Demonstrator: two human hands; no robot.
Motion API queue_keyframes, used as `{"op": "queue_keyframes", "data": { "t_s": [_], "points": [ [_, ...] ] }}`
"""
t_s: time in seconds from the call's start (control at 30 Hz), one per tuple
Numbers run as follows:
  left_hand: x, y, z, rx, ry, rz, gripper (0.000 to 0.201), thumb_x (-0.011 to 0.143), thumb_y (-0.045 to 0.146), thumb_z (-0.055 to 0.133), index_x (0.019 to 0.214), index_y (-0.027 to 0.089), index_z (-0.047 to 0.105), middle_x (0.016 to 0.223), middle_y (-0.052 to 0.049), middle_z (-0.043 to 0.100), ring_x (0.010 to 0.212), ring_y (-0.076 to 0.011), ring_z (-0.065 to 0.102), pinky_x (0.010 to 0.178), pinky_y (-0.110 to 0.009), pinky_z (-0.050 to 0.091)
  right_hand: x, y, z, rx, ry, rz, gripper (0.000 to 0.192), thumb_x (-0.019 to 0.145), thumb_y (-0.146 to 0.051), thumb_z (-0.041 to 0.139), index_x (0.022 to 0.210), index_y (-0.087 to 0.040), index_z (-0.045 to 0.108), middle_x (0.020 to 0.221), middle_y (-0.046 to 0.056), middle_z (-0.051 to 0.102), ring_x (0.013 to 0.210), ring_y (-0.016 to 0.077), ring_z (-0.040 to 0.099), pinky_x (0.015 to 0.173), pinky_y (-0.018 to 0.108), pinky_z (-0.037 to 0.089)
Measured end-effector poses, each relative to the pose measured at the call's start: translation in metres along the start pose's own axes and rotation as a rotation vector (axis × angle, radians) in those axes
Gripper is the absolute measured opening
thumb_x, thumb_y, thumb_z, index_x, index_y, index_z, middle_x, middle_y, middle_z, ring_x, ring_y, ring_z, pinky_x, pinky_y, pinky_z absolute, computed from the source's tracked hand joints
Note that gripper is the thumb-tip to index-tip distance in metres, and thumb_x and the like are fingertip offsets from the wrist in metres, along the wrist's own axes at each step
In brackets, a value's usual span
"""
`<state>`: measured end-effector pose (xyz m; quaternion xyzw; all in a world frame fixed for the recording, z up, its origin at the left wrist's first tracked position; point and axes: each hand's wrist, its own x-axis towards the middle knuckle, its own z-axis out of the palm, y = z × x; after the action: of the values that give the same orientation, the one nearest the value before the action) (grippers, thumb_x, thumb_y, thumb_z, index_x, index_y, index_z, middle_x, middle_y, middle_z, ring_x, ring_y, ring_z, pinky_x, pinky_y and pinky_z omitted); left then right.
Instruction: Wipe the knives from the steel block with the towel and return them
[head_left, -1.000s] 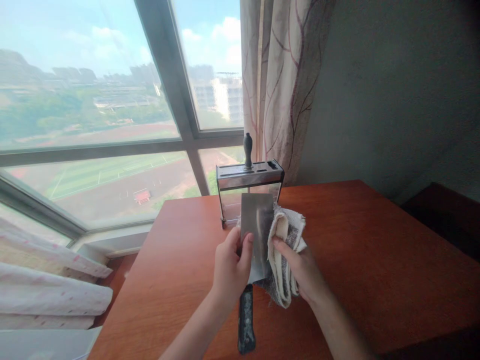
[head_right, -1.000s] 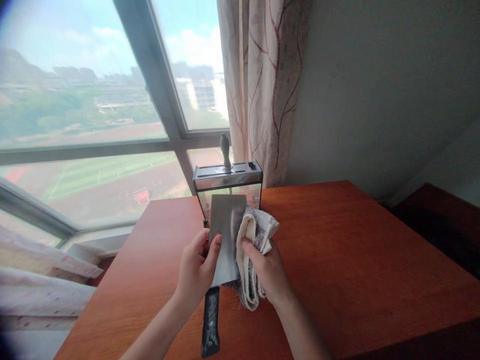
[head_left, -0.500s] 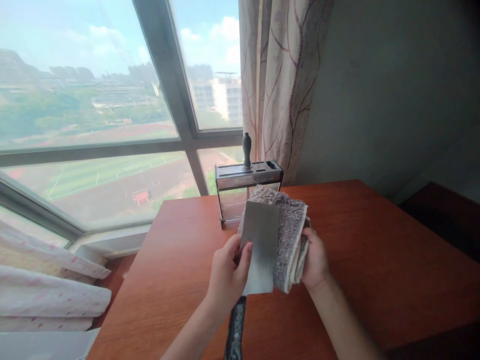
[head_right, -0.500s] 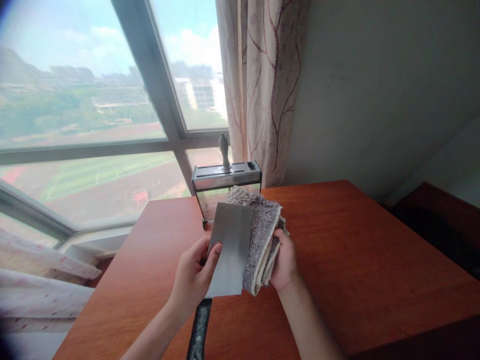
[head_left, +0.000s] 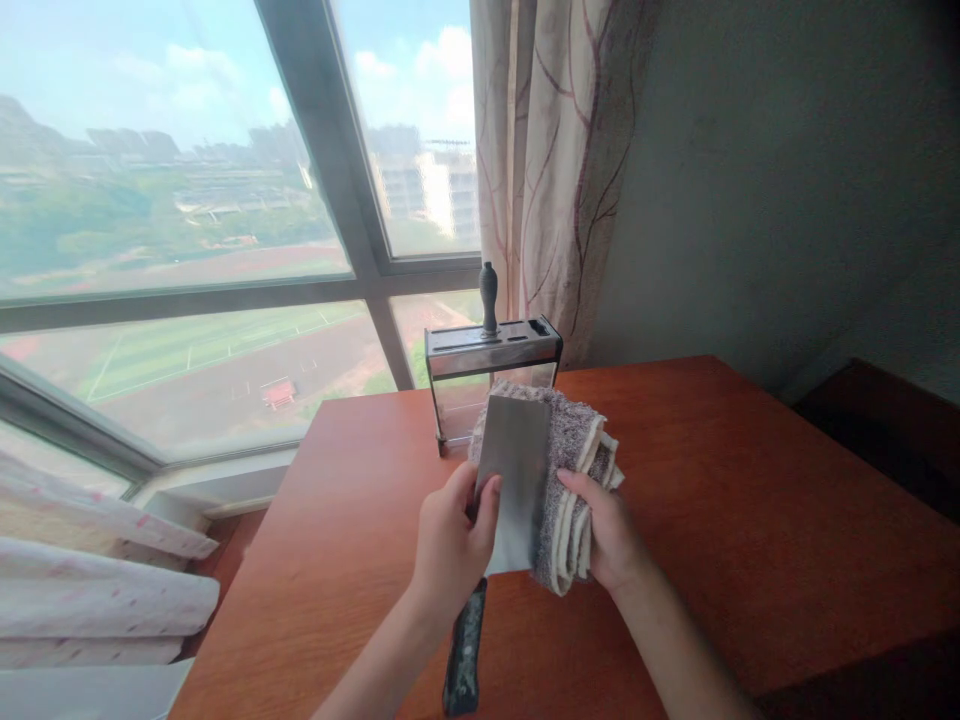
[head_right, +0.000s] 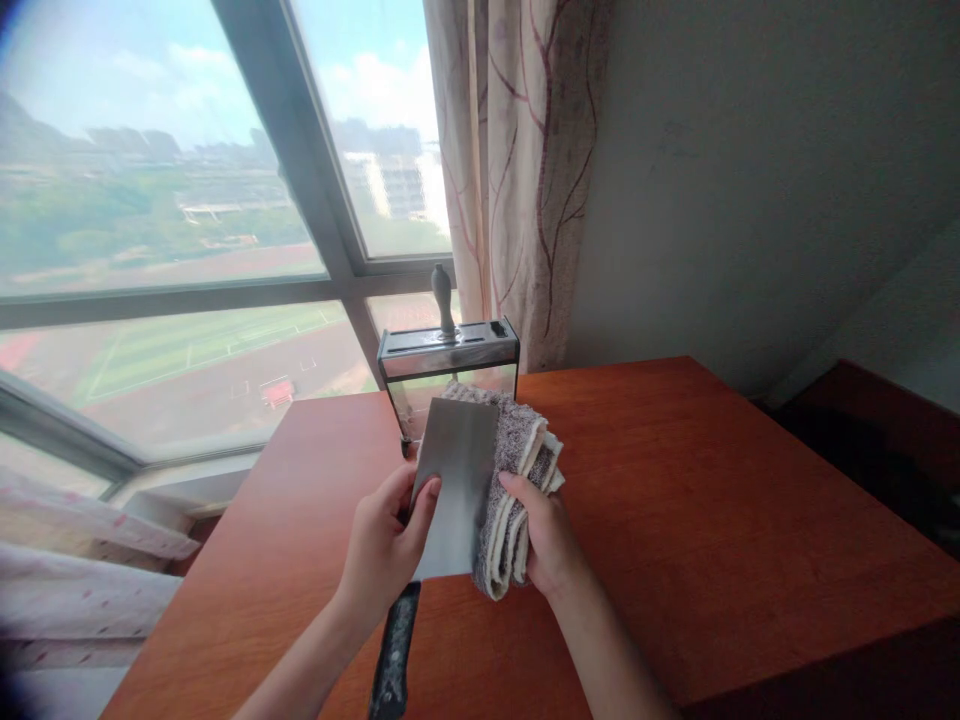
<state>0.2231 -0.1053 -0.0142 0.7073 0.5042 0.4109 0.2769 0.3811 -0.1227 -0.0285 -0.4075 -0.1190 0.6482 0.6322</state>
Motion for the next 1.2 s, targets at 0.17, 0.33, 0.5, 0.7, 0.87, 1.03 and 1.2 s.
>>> {"op": "queue_keyframes", "data": {
  "t_s": [0.17,0.33,0.5,0.7,0.87,1.03,1.2],
  "points": [
    [0.011,-0.007,-0.013,-0.137,0.070,-0.094,0.033,0.091,0.038,0.049,0.065,0.021,0.037,0.058,0.007,0.027,0.052,-0.0100,0.029,0.048,-0.023,0.021,-0.005,0.005,-0.010,0.046,-0.134,0.221,0.027,0.067,-0.023,0.069,0.093,-0.016,0.072,0.081,0.006,0.077,0.088,0.0284,0.072,0.084,0.039,0.056],
    [0.013,-0.013,-0.015,-0.158,0.007,-0.122,0.032,0.090,0.042,0.049,0.068,0.020,0.043,0.059,0.007,0.027,0.054,-0.0103,0.030,0.049,-0.023,0.020,0.002,0.002,-0.015,0.103,-0.161,0.349,0.026,0.071,-0.026,0.061,0.090,-0.014,0.073,0.078,0.009,0.077,0.090,0.0301,0.072,0.085,0.042,0.056],
    [0.006,-0.014,-0.010,-0.147,-0.115,-0.104,0.035,0.090,0.043,0.049,0.065,0.021,0.038,0.058,0.007,0.025,0.053,-0.0100,0.028,0.049,-0.024,0.019,0.014,-0.011,-0.013,0.135,-0.100,0.219,0.026,0.074,-0.027,0.058,0.092,-0.015,0.073,0.083,0.008,0.077,0.087,0.0279,0.073,0.080,0.038,0.058],
    [0.002,-0.009,-0.010,-0.161,-0.200,-0.106,0.036,0.091,0.044,0.046,0.065,0.021,0.037,0.059,0.007,0.025,0.053,-0.0103,0.028,0.049,-0.025,0.018,0.021,-0.031,-0.021,0.067,0.044,-0.112,0.018,0.074,-0.028,0.065,0.091,-0.024,0.071,0.086,0.000,0.077,0.083,0.0246,0.073,0.078,0.038,0.059],
    [0.003,-0.012,-0.008,-0.146,-0.164,-0.108,0.035,0.090,0.042,0.047,0.064,0.022,0.035,0.059,0.006,0.025,0.053,-0.0108,0.028,0.049,-0.024,0.018,0.018,-0.044,-0.028,-0.067,0.163,-0.485,0.034,0.071,-0.027,0.072,0.105,-0.027,0.067,0.106,-0.002,0.074,0.102,0.0247,0.068,0.089,0.040,0.055],
    [0.005,-0.007,-0.006,-0.145,-0.152,-0.067,0.026,0.087,0.031,0.050,0.065,0.021,0.041,0.056,0.006,0.031,0.053,-0.0115,0.031,0.049,-0.022,0.023,-0.006,-0.031,-0.020,-0.833,-0.083,-0.929,0.049,0.072,-0.017,0.071,0.119,-0.031,0.065,0.129,0.000,0.063,0.129,0.0279,0.049,0.114,0.045,0.030],
    [0.005,0.002,-0.006,-0.246,-0.222,0.068,0.011,0.080,0.014,0.051,0.086,0.018,0.058,0.074,-0.001,0.061,0.069,-0.0166,0.053,0.067,-0.024,0.041,-0.017,-0.018,-0.003,-1.436,-0.369,-1.159,0.077,0.073,-0.021,0.065,0.145,-0.026,0.040,0.153,0.005,0.036,0.143,0.0362,0.024,0.116,0.057,0.016]
  ]
}}
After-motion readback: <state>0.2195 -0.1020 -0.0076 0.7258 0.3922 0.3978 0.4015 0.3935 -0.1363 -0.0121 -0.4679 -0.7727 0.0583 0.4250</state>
